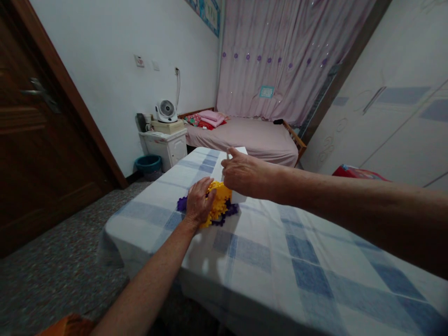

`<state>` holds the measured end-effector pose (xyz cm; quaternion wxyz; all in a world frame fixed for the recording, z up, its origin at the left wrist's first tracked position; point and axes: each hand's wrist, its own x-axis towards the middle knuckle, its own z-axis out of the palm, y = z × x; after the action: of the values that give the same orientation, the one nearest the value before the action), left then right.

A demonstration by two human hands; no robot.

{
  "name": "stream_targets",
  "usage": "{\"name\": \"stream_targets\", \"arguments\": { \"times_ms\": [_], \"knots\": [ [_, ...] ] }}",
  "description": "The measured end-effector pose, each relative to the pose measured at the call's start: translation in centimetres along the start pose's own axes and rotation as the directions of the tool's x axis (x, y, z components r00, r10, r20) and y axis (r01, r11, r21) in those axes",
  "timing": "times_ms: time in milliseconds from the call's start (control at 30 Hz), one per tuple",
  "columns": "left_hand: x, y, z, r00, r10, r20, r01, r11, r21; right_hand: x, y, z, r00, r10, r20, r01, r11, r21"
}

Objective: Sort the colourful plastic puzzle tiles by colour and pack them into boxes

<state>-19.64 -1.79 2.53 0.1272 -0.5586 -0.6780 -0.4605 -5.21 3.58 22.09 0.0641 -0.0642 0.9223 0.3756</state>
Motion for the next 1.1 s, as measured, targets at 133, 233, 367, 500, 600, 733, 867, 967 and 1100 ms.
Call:
{"name": "stream_targets", "arguments": {
  "times_ms": [133,233,367,500,600,733,867,967,1100],
  "knots": [
    [0.1,0.0,0.2,0.999,-0.030,0.033,0.030,0.999,0.022,-0.6,0.0,0.6,0.999,0.019,-0.046,-0.020,1.000,-0.018],
    [0.1,-0.1,0.3,0.999,-0.035,0.031,0.035,0.999,0.020,-1.1,-0.1,0.5,0.997,0.024,-0.067,-0.025,1.000,-0.011],
    [0.2,-0.3,0.3,0.999,-0.047,0.012,0.047,0.999,0.020,-2.1,-0.7,-0.1,0.994,0.046,-0.099,-0.041,0.998,0.045],
    [0.2,-0.3,0.3,0.999,-0.045,0.017,0.045,0.999,0.021,-3.2,-1.4,0.3,0.995,0.052,-0.089,-0.049,0.998,0.042],
    [0.2,-0.3,0.3,0.999,-0.053,0.011,0.053,0.998,0.021,-4.5,-1.3,1.4,0.985,0.113,-0.134,-0.101,0.991,0.090],
    [0.3,-0.2,0.3,0.998,-0.062,0.011,0.062,0.998,0.025,-7.1,-0.7,3.0,0.966,0.188,-0.178,-0.168,0.978,0.120],
    [0.3,-0.2,0.4,0.998,-0.053,0.020,0.053,0.998,0.024,-9.3,-1.3,2.9,0.954,0.223,-0.199,-0.200,0.971,0.130],
    [0.2,-0.5,0.5,0.999,-0.039,0.023,0.038,0.999,0.024,-10.1,-2.3,2.3,0.938,0.266,-0.220,-0.228,0.956,0.186],
    [0.2,-0.6,0.4,0.999,-0.045,0.027,0.044,0.998,0.038,-10.9,-2.8,2.9,0.933,0.285,-0.219,-0.250,0.952,0.174]
  ]
}}
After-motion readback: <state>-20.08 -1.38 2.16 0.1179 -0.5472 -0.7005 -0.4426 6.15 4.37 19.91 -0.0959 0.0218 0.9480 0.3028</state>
